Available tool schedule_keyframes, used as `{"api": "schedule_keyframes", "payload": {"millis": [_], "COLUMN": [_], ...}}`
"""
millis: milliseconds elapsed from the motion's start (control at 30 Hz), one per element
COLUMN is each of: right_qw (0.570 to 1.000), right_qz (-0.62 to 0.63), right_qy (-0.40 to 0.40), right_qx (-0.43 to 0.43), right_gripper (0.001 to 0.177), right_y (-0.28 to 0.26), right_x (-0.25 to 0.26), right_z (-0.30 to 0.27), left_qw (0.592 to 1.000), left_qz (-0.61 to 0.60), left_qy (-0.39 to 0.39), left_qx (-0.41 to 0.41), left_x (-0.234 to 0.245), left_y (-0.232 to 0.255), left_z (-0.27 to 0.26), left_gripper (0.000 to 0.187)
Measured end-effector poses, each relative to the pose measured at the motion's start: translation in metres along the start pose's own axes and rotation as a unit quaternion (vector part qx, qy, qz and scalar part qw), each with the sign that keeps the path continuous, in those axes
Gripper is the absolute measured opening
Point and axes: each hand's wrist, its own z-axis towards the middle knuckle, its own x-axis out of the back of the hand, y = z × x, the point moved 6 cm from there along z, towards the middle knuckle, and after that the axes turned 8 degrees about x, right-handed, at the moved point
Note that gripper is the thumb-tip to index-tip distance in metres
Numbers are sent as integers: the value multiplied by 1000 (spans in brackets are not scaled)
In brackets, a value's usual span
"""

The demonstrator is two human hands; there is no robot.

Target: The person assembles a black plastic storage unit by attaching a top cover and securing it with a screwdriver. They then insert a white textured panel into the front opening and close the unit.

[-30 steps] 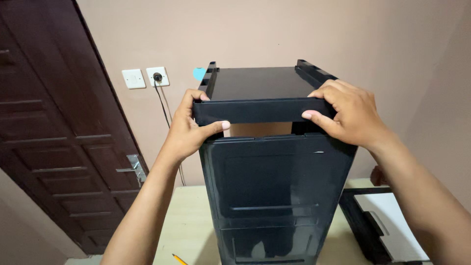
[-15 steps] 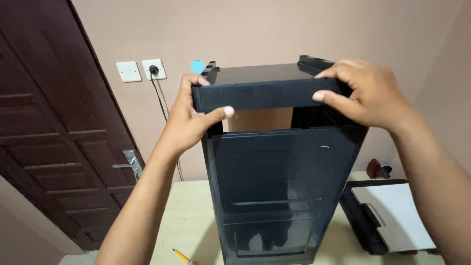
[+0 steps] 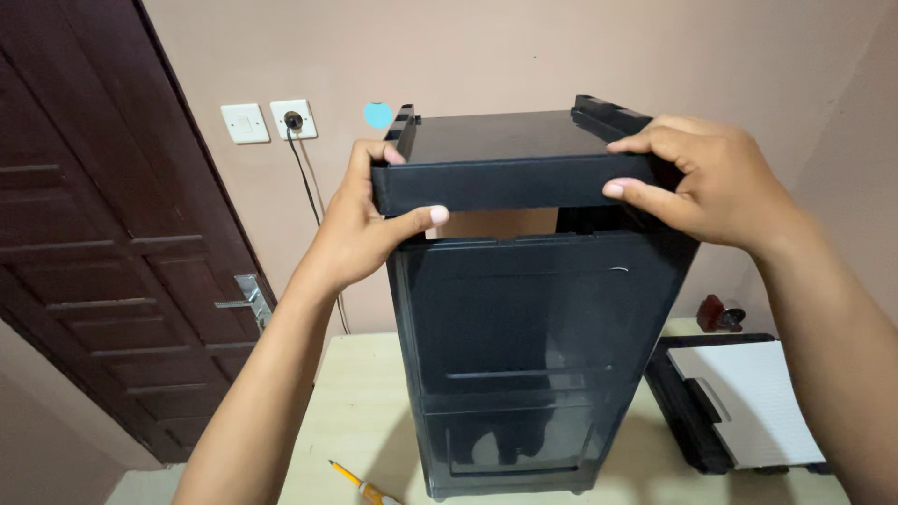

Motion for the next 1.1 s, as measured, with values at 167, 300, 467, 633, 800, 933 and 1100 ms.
{"api": "schedule_keyframes", "payload": {"millis": [167, 300, 467, 633, 800, 933, 1100], "right_qw": [998, 989, 967, 934, 925, 922, 927], "right_qz": [39, 121, 204, 302, 311, 315, 294], "right_qy": [36, 77, 147, 183, 210, 218, 224], "right_qx": [19, -40, -37, -51, -55, -52, -59], "right_gripper": [36, 32, 25, 40, 54, 57, 54], "right_y": [15, 45, 63, 67, 63, 62, 63], "right_x": [5, 10, 2, -21, -31, -33, -36], "right_z": [-21, -48, -81, -98, -105, -106, -112], "left_qw": [999, 1000, 1000, 1000, 999, 993, 990], "left_qz": [-1, 4, -14, -18, 3, 14, -71], "left_qy": [-6, 8, 3, -8, 6, 22, 12], "left_qx": [-38, -10, -6, -19, -42, -116, -119], "left_x": [-4, -6, -7, -6, -6, -5, -5], "left_y": [-4, -11, -11, -10, -14, -18, -37], "left_z": [-9, -12, -13, -13, -15, -23, -32], "left_gripper": [61, 61, 61, 60, 63, 77, 83]}}
